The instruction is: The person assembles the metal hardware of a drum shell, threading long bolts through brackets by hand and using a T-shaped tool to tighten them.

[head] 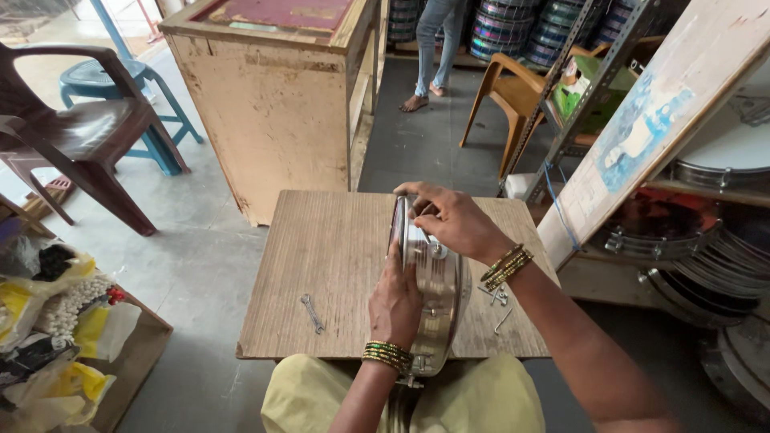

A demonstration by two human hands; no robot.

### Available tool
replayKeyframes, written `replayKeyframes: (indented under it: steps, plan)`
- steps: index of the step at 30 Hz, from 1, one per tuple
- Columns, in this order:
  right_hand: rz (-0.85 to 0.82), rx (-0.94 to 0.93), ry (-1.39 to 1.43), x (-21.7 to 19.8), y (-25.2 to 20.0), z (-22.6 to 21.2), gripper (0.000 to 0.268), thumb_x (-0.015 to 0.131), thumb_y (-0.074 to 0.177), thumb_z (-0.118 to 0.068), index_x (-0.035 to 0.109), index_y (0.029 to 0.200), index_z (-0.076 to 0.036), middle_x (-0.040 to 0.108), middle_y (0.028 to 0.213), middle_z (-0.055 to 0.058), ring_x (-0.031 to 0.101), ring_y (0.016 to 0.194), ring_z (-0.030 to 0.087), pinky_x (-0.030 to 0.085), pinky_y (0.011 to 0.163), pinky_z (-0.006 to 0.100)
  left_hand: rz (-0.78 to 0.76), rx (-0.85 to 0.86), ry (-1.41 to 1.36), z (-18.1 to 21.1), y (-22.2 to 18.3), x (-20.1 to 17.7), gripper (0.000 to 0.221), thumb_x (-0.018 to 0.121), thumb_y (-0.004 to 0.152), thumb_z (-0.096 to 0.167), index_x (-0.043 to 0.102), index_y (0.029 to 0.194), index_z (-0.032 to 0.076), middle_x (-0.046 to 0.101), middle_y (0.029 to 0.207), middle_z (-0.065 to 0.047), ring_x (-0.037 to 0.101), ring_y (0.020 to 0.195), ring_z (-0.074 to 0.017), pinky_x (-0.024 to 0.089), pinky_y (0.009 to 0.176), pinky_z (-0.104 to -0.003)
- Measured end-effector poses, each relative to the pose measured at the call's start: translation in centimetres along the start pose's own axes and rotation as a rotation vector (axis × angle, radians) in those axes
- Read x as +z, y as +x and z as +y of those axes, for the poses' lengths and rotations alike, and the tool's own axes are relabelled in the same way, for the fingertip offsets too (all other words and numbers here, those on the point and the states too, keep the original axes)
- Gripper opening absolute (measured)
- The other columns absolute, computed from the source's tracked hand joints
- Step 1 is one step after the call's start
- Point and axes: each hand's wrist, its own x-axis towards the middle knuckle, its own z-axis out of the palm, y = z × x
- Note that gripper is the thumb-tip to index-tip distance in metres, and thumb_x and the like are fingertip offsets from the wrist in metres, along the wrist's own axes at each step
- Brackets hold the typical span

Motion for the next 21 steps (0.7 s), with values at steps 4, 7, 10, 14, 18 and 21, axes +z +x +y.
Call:
replayKeyframes:
  steps: [4,7,10,14,18,21]
  plan:
    - [-0.059,-0.07,-0.139,0.2,0.2,-0.1,0.051,0.066,0.089,-0.004,0.059,0.137,-0.021,0.074,0.104,0.007,0.074,0.09,0.017,0.061,0.079,0.035,0.051,0.074,-0.016,0.3,-0.1,0.0,0.053,0.052,0.101,0.024,0.041,0.152,0.015,0.069,0.12,-0.023,0.07,0.09,-0.0429,0.056,0.07,-0.052]
    - [-0.112,-0.053,-0.215,0.2,0.6,-0.2,0.051,0.063,0.089,-0.004,0.06,0.137,-0.021,0.074,0.104,0.009,0.073,0.089,0.019,0.06,0.08,0.037,0.041,0.065,-0.005,0.3,-0.1,-0.1,0.053,0.052,0.101,0.025,0.041,0.153,0.015,0.069,0.12,-0.022,0.07,0.09,-0.0426,0.056,0.07,-0.052]
    - [-0.149,-0.09,-0.268,0.1,0.8,-0.4,0.052,0.062,0.086,-0.002,0.062,0.135,-0.019,0.074,0.104,0.013,0.073,0.091,0.023,0.059,0.083,0.04,0.04,0.083,-0.019,0.2,0.0,-0.2,0.053,0.051,0.102,0.024,0.04,0.153,0.015,0.069,0.118,-0.023,0.07,0.091,-0.0434,0.055,0.071,-0.052]
    - [-0.197,-0.121,-0.326,0.0,1.0,-1.4,0.049,0.062,0.085,-0.002,0.065,0.131,-0.016,0.074,0.11,0.016,0.072,0.094,0.027,0.056,0.088,0.042,0.052,0.101,-0.036,0.5,0.0,-0.4,0.054,0.051,0.101,0.023,0.039,0.153,0.015,0.069,0.12,-0.024,0.07,0.09,-0.0444,0.055,0.069,-0.053]
    - [-0.267,0.002,-0.327,0.1,1.0,-2.2,0.052,0.056,0.085,0.0,0.064,0.134,-0.017,0.074,0.113,0.016,0.077,0.093,0.026,0.057,0.091,0.039,-0.036,-0.011,0.002,0.7,0.0,-0.6,0.054,0.05,0.102,0.027,0.037,0.154,0.017,0.069,0.118,-0.022,0.071,0.087,-0.0429,0.056,0.067,-0.052]
    - [-0.263,-0.097,-0.337,0.0,0.9,-2.1,0.053,0.056,0.082,0.003,0.065,0.132,-0.014,0.073,0.115,0.017,0.074,0.097,0.029,0.057,0.091,0.041,0.02,0.053,-0.015,0.6,0.0,-0.5,0.053,0.05,0.103,0.026,0.039,0.153,0.016,0.069,0.118,-0.024,0.07,0.088,-0.0444,0.055,0.067,-0.053]
